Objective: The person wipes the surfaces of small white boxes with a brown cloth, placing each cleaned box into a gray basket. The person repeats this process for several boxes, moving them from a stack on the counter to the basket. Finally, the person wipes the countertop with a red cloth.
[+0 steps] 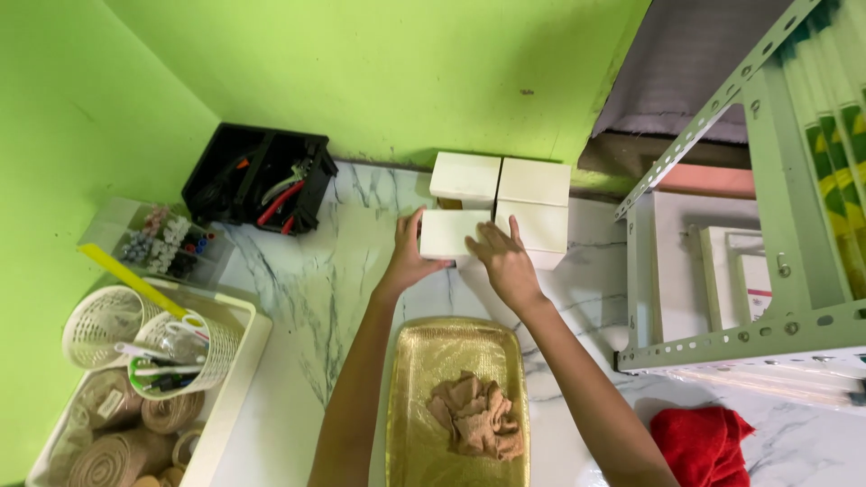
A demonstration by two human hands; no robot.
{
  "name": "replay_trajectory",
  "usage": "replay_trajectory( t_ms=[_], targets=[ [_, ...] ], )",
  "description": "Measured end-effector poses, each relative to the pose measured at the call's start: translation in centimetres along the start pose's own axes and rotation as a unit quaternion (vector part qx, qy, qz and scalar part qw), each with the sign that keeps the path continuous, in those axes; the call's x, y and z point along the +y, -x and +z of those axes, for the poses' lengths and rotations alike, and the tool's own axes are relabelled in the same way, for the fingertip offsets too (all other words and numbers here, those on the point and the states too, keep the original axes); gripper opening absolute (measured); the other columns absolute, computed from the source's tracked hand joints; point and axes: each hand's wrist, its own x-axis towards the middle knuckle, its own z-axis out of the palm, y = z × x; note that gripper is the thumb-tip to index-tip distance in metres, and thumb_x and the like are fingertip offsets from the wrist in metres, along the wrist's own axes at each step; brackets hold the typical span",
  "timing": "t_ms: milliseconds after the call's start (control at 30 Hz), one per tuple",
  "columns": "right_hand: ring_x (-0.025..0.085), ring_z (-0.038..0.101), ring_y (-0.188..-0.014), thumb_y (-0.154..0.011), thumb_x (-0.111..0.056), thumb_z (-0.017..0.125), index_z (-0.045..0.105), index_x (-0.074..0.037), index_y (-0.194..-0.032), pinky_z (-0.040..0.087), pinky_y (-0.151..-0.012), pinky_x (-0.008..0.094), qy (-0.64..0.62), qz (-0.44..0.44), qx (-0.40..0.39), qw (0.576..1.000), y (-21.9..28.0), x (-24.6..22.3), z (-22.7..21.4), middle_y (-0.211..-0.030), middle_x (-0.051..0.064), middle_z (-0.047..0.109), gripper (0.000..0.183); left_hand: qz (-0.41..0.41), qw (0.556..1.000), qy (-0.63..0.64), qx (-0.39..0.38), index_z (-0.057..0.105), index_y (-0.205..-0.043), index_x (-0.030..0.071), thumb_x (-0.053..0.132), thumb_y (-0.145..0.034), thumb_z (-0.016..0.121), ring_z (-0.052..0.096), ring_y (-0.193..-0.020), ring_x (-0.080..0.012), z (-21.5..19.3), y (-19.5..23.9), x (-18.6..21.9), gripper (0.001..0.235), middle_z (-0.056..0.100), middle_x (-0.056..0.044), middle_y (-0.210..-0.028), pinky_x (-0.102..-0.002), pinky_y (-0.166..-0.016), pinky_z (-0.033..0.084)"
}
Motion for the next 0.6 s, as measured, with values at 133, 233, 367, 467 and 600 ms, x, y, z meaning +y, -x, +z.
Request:
replay_trajectory(
  t_ms=[133, 233, 367, 467, 600],
  targets=[
    [0.029, 0.056, -0.135, -0.082, 0.007, 0.063, 0.071, -0.012, -0.128, 0.03, -0.123, 0.057, -0.021, -0.004, 0.001, 1.0, 0.6, -0.4, -0.4, -0.138, 0.017, 0.063, 0.051, -0.015, 0.998, 0.055, 0.004, 0.03, -0.151, 0.006, 0.017, -0.057, 0.101, 0.045, -0.131, -0.0359, 0.1, 1.2, 0.6, 0.119, 0.038, -0.025, -0.14, -0.046, -0.111, 0.045],
    [0.03, 0.054, -0.138, -0.085, 0.005, 0.063, 0.068, -0.012, -0.131, 0.029, -0.123, 0.057, -0.063, 0.009, -0.007, 0.998, 1.3, -2.2, -2.9, -0.143, 0.016, 0.06, 0.049, -0.069, 0.985, 0.159, -0.01, 0.029, -0.149, 0.009, 0.021, -0.06, 0.098, 0.054, -0.134, -0.0325, -0.4, 2.9, 2.5, 0.113, 0.053, -0.019, -0.142, -0.044, -0.109, 0.05],
    [0.034, 0.045, -0.142, -0.085, 0.003, 0.068, 0.063, -0.012, -0.138, 0.025, -0.116, 0.058, -0.142, 0.018, -0.009, 0.99, 4.8, -6.8, -8.7, -0.152, 0.013, 0.051, 0.056, -0.106, 0.988, 0.109, 0.041, 0.033, -0.146, 0.008, 0.021, -0.059, 0.098, 0.053, -0.136, -0.0335, -2.9, 5.2, 7.6, 0.11, 0.053, -0.021, -0.143, -0.046, -0.113, 0.049],
    [0.036, 0.04, -0.148, -0.084, 0.003, 0.069, 0.063, -0.02, -0.139, 0.031, -0.11, 0.053, -0.212, 0.053, -0.079, 0.973, 11.3, -10.3, -9.6, -0.16, 0.008, 0.047, 0.06, -0.161, 0.981, 0.086, 0.071, 0.031, -0.146, 0.009, 0.027, -0.057, 0.097, 0.055, -0.134, -0.0308, -6.4, 8.5, 11.7, 0.112, 0.053, -0.018, -0.143, -0.046, -0.113, 0.048],
    [0.049, 0.028, -0.148, -0.08, -0.008, 0.082, 0.06, -0.018, -0.145, 0.027, -0.111, 0.06, -0.223, 0.033, -0.242, 0.944, 18.0, -14.3, -10.9, -0.162, 0.016, 0.04, 0.07, -0.128, 0.985, 0.055, 0.102, 0.034, -0.145, 0.008, 0.027, -0.059, 0.096, 0.052, -0.136, -0.0314, -7.6, 15.2, 13.3, 0.108, 0.053, -0.019, -0.142, -0.048, -0.11, 0.044]
  ],
)
